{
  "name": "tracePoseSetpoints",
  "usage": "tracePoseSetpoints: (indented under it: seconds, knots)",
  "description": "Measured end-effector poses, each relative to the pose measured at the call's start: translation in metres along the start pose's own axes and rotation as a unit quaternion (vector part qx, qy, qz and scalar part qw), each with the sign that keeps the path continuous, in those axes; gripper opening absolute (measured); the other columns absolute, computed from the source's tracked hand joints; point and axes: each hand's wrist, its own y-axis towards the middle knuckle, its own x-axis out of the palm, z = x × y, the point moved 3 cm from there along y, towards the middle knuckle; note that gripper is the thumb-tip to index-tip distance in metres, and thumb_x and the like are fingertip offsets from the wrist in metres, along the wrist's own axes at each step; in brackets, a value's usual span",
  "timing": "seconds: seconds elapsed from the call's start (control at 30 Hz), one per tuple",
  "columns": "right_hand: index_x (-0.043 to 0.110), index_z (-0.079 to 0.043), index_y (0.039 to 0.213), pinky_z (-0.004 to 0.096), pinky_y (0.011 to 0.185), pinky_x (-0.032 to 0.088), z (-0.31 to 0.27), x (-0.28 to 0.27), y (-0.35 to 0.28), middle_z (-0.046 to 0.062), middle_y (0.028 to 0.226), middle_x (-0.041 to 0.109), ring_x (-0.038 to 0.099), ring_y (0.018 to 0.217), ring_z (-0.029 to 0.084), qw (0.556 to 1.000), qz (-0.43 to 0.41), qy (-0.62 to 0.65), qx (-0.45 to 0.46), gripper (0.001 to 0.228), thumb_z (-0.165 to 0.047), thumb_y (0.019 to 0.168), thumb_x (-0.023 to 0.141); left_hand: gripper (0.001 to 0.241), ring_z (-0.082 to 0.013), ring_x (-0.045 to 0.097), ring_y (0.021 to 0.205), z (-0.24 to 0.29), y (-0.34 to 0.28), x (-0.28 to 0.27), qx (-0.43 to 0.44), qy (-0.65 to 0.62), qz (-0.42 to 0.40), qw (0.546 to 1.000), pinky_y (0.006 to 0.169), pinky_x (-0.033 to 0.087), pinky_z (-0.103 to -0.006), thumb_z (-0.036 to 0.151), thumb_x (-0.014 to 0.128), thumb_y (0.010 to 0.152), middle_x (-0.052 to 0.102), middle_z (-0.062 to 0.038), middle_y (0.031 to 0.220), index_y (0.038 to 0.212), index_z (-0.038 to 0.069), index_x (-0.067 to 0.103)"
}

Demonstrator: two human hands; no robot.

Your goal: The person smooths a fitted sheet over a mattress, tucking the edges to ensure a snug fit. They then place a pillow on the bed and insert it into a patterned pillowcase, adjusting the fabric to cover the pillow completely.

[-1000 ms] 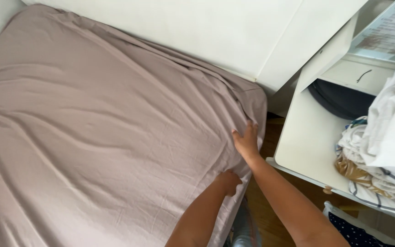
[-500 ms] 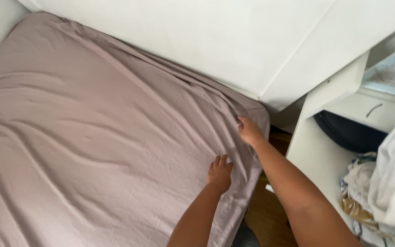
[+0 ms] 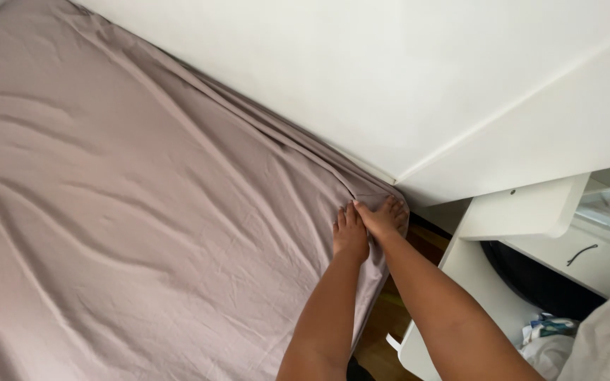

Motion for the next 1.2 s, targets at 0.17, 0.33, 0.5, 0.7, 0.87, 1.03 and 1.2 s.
tracePoseSetpoints:
  seconds: [0.17, 0.33, 0.5, 0.7, 0.87, 1.03, 1.2]
  knots:
    - [0.008, -0.016, 0.164, 0.057, 0.127, 0.004, 0.004, -0.010, -0.005, 0.012, 0.172, 0.005, 0.002, 0.159, 0.036, 0.998, 0.046, -0.032, 0.009, 0.117, -0.074, 0.079, 0.063, 0.090, -0.0356, 0.002, 0.158, 0.007, 0.001, -0.017, -0.048, -0.072, -0.033, 0.996, 0.124, 0.022, -0.0492, 0.023, 0.063, 0.099, -0.007, -0.009, 0.173, 0.165, 0.014, 0.002]
    - [0.008, -0.013, 0.163, 0.054, 0.125, 0.008, 0.013, -0.007, 0.005, 0.014, 0.171, 0.006, 0.004, 0.157, 0.035, 0.997, 0.064, -0.051, -0.016, 0.118, -0.074, 0.079, 0.064, 0.098, -0.0395, -0.002, 0.158, 0.016, -0.016, -0.027, -0.052, -0.043, -0.104, 0.992, 0.125, 0.019, -0.0546, 0.022, 0.070, 0.096, -0.013, -0.012, 0.172, 0.166, 0.021, 0.002]
    - [0.010, -0.012, 0.164, 0.055, 0.125, 0.013, 0.029, -0.009, 0.033, 0.016, 0.171, 0.010, 0.009, 0.157, 0.037, 0.999, 0.031, -0.024, -0.029, 0.118, -0.073, 0.079, 0.065, 0.095, -0.0388, 0.000, 0.158, 0.013, -0.017, -0.036, -0.047, -0.039, -0.111, 0.992, 0.123, 0.023, -0.0557, 0.020, 0.071, 0.095, -0.014, -0.010, 0.172, 0.165, 0.030, 0.008]
    - [0.012, -0.005, 0.163, 0.047, 0.124, 0.022, 0.039, -0.035, 0.054, 0.020, 0.170, 0.015, 0.019, 0.156, 0.035, 0.982, -0.104, 0.140, -0.067, 0.122, -0.068, 0.076, 0.071, 0.088, -0.0378, 0.008, 0.159, 0.020, 0.000, -0.039, -0.066, -0.050, -0.146, 0.986, 0.121, 0.029, -0.0603, 0.016, 0.072, 0.093, -0.007, -0.007, 0.175, 0.163, 0.039, 0.022]
    - [0.006, -0.007, 0.164, 0.046, 0.125, 0.017, 0.033, -0.045, 0.052, 0.016, 0.172, 0.010, 0.014, 0.158, 0.031, 0.965, -0.184, 0.183, -0.029, 0.120, -0.070, 0.080, 0.065, 0.089, -0.0428, 0.016, 0.156, 0.026, -0.007, -0.064, -0.067, 0.038, -0.182, 0.980, 0.124, 0.017, -0.0618, 0.027, 0.073, 0.094, 0.000, -0.015, 0.173, 0.164, 0.036, 0.020]
    - [0.019, -0.016, 0.164, 0.045, 0.125, 0.013, 0.027, -0.059, 0.041, 0.007, 0.172, 0.014, 0.013, 0.158, 0.025, 0.956, -0.195, 0.218, -0.028, 0.106, -0.073, 0.082, 0.054, 0.071, -0.0381, 0.035, 0.150, 0.030, 0.017, -0.057, 0.009, 0.079, 0.004, 0.997, 0.125, 0.023, -0.0616, 0.024, 0.066, 0.098, 0.036, -0.016, 0.161, 0.162, 0.015, 0.037]
    - [0.032, -0.012, 0.160, 0.042, 0.124, 0.018, 0.054, -0.040, 0.098, 0.011, 0.168, 0.026, 0.023, 0.154, 0.027, 0.958, -0.193, 0.210, -0.031, 0.092, -0.067, 0.090, 0.054, 0.073, -0.0377, 0.013, 0.156, 0.037, 0.021, -0.054, 0.050, 0.172, -0.064, 0.982, 0.123, 0.011, -0.0603, 0.030, 0.066, 0.095, 0.018, -0.017, 0.168, 0.158, 0.007, 0.035]
